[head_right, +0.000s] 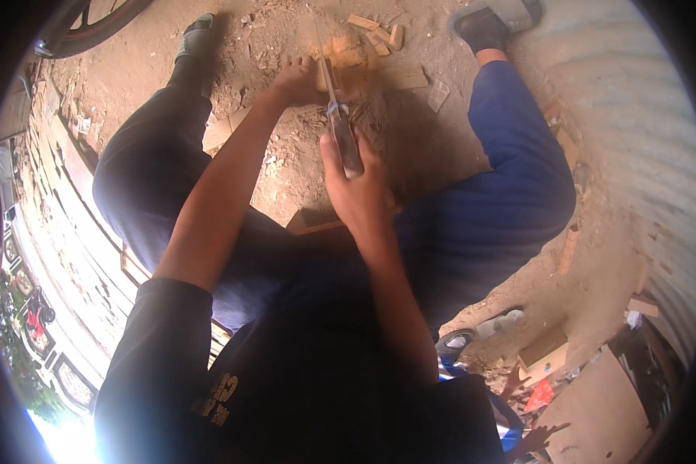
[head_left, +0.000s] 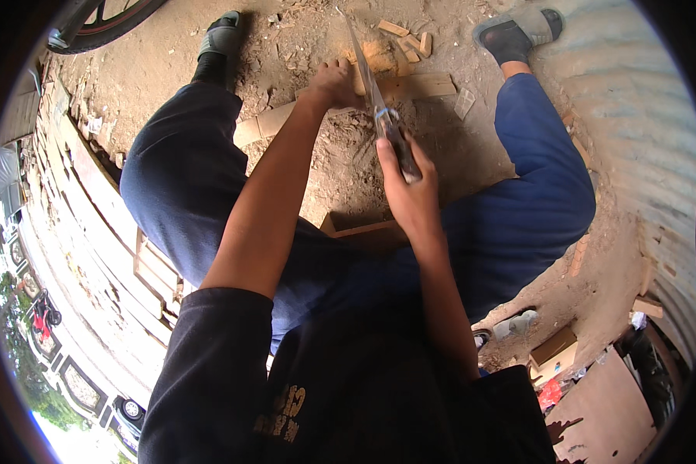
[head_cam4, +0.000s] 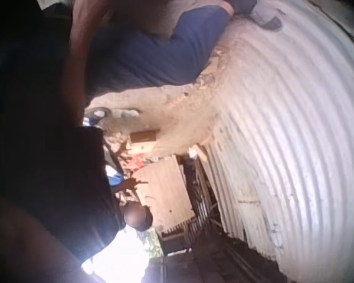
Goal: The person sits on the ground and uses a hand saw to cut a small piece of wood placed between their feet. They repeatedly saw through the wood, repositioning it occasionally, and produce small cut pieces that accumulate on the ground.
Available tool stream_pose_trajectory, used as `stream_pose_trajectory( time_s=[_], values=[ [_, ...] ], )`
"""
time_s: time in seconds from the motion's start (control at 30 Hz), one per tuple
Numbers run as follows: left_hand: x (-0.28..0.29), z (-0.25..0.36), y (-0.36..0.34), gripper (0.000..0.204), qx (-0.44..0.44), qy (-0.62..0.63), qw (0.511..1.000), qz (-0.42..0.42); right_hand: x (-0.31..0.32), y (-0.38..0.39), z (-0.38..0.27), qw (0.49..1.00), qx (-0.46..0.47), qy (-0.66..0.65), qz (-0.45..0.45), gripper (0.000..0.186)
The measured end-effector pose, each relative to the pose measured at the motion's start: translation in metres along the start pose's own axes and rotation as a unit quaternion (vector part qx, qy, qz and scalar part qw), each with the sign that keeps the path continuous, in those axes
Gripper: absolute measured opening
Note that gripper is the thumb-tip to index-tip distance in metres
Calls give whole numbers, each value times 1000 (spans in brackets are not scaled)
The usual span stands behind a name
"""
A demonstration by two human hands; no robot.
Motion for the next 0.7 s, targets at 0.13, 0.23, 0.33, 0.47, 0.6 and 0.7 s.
stream_pose_trajectory(
  time_s=[0.13, 0.23, 0.33, 0.47, 0.6, 0.7],
  values=[
    [13, 1, -3, 112, 37, 46, 996, -64, 28, 78, -4, 1000, 18, -8, 2, 53],
    [11, -1, -7, 114, 51, 63, 994, -68, 37, 92, -22, 1000, -2, -11, 1, 52],
    [8, 3, -2, 115, 40, 34, 997, -55, 23, 68, -1, 994, 79, 68, 27, 48],
    [22, 4, 1, 114, 38, 36, 997, -50, 28, 68, -7, 996, 68, 47, 29, 43],
    [0, -3, -16, 116, 47, 15, 998, -47, 51, 111, -32, 999, 23, 26, 5, 43],
    [-5, -1, -23, 117, 44, 7, 999, -31, 39, 92, -30, 998, -34, 52, -12, 44]
  ],
)
Point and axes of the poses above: each hand's wrist, its own y-axis away from the middle knuckle, its own x-axis out of the back of the hand, z = x × y, the point moved 4 cm from there along -y, towards the middle knuckle, and after that the axes turned 5 degrees about x, right-handed, at the moved point
